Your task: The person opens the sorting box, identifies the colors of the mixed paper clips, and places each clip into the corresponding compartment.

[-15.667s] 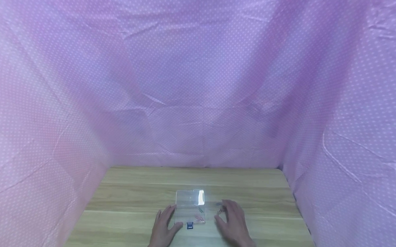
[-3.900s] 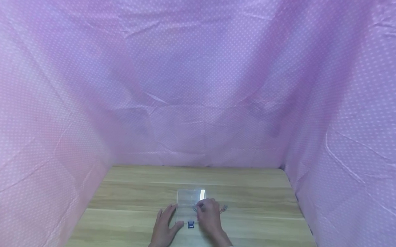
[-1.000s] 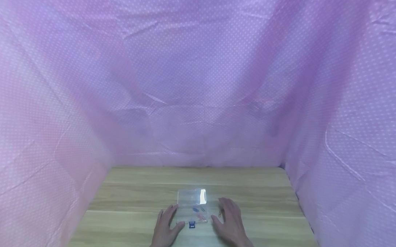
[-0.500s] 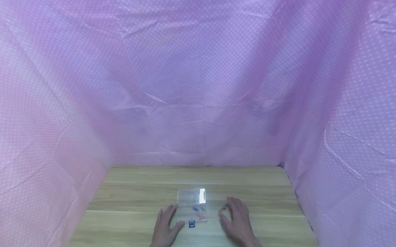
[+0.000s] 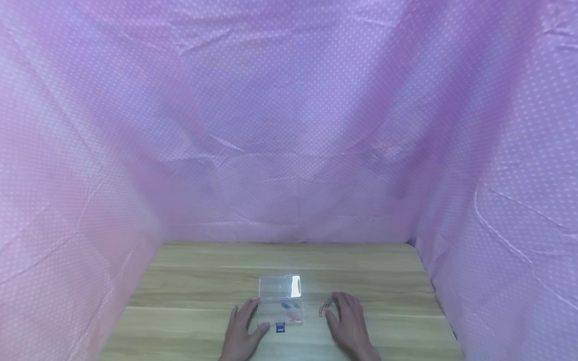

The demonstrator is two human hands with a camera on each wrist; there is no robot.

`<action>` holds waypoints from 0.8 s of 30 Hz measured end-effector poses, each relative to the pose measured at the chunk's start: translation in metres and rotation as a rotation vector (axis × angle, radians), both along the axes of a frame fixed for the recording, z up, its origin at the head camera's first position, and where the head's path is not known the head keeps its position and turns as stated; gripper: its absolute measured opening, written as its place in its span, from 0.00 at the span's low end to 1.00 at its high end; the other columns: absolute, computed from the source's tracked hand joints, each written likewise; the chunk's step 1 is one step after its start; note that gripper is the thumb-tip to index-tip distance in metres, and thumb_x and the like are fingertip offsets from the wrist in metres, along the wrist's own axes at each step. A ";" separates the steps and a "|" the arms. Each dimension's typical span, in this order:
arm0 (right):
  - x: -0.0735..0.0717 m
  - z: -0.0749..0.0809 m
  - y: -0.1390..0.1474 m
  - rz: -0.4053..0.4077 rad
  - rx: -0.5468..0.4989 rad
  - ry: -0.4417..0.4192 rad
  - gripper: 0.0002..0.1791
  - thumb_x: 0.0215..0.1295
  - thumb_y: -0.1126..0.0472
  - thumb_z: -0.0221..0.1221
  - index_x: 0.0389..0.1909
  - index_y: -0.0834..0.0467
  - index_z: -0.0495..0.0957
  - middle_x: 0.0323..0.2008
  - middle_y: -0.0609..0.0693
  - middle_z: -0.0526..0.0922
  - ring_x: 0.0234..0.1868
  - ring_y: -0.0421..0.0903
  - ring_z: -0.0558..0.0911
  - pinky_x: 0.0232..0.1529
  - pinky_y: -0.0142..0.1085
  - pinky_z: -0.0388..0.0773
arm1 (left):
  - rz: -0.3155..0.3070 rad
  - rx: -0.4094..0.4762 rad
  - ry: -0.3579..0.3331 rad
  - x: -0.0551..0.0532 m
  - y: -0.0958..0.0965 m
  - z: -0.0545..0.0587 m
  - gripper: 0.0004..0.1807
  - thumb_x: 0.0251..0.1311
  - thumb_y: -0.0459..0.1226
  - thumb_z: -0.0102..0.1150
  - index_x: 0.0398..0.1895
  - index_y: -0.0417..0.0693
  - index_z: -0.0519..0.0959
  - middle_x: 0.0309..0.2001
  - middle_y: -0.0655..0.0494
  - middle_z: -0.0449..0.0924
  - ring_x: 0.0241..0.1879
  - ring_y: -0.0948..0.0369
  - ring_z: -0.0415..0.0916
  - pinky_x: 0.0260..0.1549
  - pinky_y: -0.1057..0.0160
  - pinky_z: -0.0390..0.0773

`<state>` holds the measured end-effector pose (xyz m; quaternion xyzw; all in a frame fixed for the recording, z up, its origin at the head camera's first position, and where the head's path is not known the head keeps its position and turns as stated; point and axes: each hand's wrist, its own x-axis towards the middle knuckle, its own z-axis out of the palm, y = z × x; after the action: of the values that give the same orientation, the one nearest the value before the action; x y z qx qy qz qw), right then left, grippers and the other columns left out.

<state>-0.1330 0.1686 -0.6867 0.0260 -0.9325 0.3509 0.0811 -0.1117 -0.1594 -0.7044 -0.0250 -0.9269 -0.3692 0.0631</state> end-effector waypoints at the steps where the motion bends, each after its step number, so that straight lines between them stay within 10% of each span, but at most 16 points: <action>1: -0.001 -0.002 0.000 -0.004 0.003 0.020 0.30 0.66 0.52 0.69 0.67 0.56 0.75 0.66 0.57 0.77 0.70 0.57 0.71 0.73 0.64 0.68 | -0.002 0.001 -0.005 0.000 0.000 0.000 0.40 0.60 0.57 0.70 0.75 0.61 0.70 0.74 0.54 0.73 0.78 0.48 0.65 0.83 0.40 0.46; 9: -0.007 -0.016 -0.004 -0.052 0.025 0.191 0.24 0.58 0.59 0.74 0.55 0.60 0.83 0.53 0.56 0.83 0.58 0.57 0.77 0.62 0.57 0.72 | -0.011 0.001 -0.070 -0.002 -0.001 0.000 0.40 0.61 0.59 0.68 0.75 0.62 0.69 0.75 0.54 0.72 0.80 0.51 0.61 0.85 0.45 0.41; 24: -0.010 -0.020 -0.009 -0.114 -0.024 0.121 0.13 0.65 0.58 0.69 0.49 0.54 0.86 0.51 0.48 0.82 0.58 0.51 0.75 0.61 0.51 0.69 | -0.001 -0.026 0.051 -0.001 0.002 -0.001 0.39 0.59 0.55 0.71 0.73 0.56 0.72 0.72 0.50 0.76 0.76 0.48 0.67 0.81 0.39 0.48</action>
<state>-0.1433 0.1600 -0.7069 -0.0070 -0.9216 0.3548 0.1573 -0.1126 -0.1579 -0.7057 -0.0357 -0.9296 -0.3566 0.0863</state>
